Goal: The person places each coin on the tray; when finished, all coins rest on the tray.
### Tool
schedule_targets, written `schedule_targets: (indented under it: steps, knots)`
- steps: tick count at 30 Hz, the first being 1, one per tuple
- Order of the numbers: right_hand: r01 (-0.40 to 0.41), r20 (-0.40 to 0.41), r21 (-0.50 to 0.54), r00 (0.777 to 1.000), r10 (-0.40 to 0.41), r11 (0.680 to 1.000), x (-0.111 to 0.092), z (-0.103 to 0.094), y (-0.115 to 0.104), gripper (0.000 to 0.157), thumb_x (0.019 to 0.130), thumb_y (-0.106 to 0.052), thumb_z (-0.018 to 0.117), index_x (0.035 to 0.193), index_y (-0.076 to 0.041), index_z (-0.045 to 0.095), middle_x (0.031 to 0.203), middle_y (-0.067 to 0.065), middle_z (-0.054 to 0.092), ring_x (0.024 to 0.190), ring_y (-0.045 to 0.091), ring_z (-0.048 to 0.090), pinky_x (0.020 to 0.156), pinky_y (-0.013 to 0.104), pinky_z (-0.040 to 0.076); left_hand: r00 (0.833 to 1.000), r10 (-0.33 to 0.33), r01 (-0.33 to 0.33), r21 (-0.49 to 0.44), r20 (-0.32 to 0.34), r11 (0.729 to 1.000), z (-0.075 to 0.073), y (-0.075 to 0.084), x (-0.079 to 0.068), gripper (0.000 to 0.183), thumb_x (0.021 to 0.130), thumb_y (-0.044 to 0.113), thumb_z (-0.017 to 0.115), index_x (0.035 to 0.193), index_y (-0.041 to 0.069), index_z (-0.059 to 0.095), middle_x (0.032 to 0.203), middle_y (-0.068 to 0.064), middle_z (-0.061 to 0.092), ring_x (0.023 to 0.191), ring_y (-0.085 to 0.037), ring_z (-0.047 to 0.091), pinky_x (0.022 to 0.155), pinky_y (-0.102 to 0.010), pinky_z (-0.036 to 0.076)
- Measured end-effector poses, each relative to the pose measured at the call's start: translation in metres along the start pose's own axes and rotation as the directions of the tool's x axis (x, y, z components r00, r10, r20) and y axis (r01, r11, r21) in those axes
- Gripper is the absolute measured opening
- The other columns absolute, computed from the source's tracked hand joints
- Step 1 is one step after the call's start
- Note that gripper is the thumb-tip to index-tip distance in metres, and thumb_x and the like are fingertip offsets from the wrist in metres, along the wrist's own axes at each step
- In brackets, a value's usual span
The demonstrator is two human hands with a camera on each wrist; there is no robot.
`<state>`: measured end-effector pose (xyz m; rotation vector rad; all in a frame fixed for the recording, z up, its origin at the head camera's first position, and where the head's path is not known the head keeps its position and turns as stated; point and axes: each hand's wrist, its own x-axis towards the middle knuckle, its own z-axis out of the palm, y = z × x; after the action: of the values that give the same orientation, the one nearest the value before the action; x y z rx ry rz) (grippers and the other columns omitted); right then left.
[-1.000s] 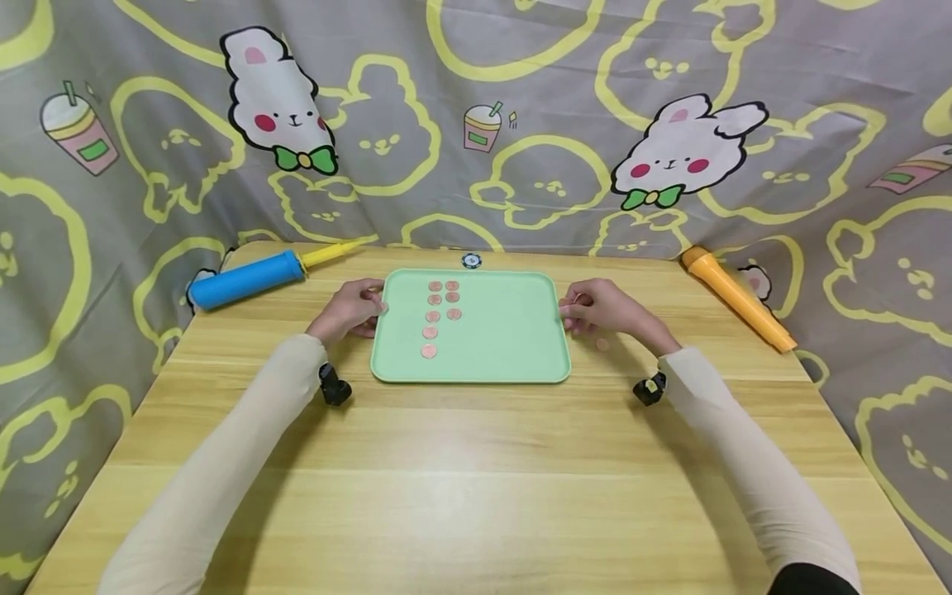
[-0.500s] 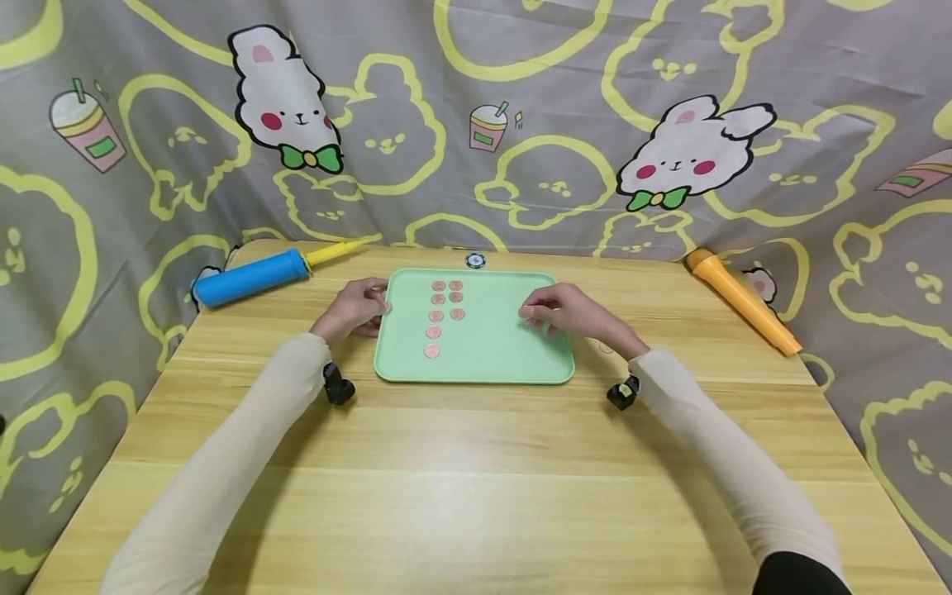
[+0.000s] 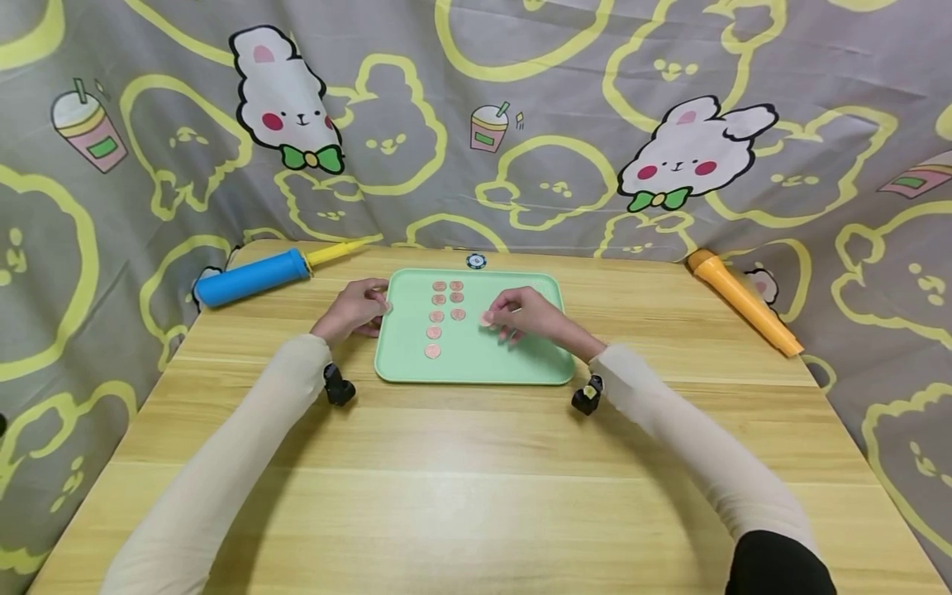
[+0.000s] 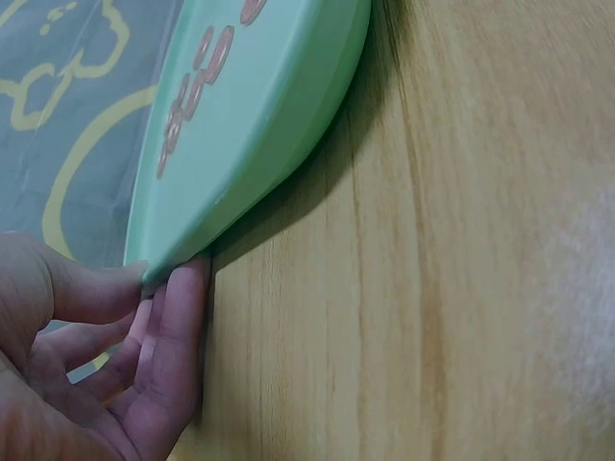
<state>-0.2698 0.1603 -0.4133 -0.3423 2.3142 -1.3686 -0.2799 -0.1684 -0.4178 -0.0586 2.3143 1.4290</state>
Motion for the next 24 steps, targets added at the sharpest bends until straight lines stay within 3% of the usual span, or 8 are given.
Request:
schedule_targets:
  steps: [5,11,18,24]
  knots:
    - [-0.044,0.053,0.068,0.998,0.041,0.997,0.005,0.015,-0.004,0.017,0.103,-0.010,0.068,0.109,0.005,0.068,0.095,0.018,0.076,0.071,0.018,0.072,0.066,0.035,0.065,1.000,0.000,0.000,0.007,-0.006,1.000,0.000,0.000,-0.001,0.062,0.108,0.009,0.053,0.165,0.007,0.030,0.124,-0.016,0.051,0.089,-0.022,0.061,0.069,-0.029,0.061]
    - [-0.042,0.085,0.111,0.996,0.032,0.993,0.012,0.026,-0.008,0.014,0.103,-0.005,0.067,0.109,0.007,0.068,0.094,0.020,0.075,0.073,0.019,0.072,0.072,0.037,0.066,1.000,-0.002,0.002,0.012,-0.014,1.000,0.000,0.000,0.000,0.062,0.108,0.009,0.053,0.165,0.007,0.030,0.125,-0.016,0.051,0.089,-0.022,0.061,0.070,-0.030,0.061]
    - [-0.045,0.102,0.043,0.994,0.040,0.998,0.018,0.032,-0.016,0.011,0.102,-0.003,0.064,0.107,0.006,0.068,0.090,0.017,0.075,0.071,0.017,0.070,0.070,0.034,0.065,1.000,-0.005,0.005,0.003,-0.007,1.000,0.001,0.002,0.000,0.062,0.108,0.009,0.053,0.166,0.008,0.029,0.127,-0.016,0.051,0.092,-0.024,0.061,0.071,-0.030,0.061]
    - [-0.095,0.090,0.007,0.992,0.094,0.995,0.022,0.036,-0.019,0.011,0.100,-0.007,0.069,0.104,0.004,0.068,0.083,0.011,0.073,0.064,0.015,0.067,0.066,0.031,0.064,1.000,0.001,-0.001,0.019,-0.006,1.000,0.002,0.001,-0.001,0.063,0.108,0.011,0.053,0.166,0.007,0.029,0.125,-0.016,0.052,0.091,-0.023,0.062,0.072,-0.031,0.061]
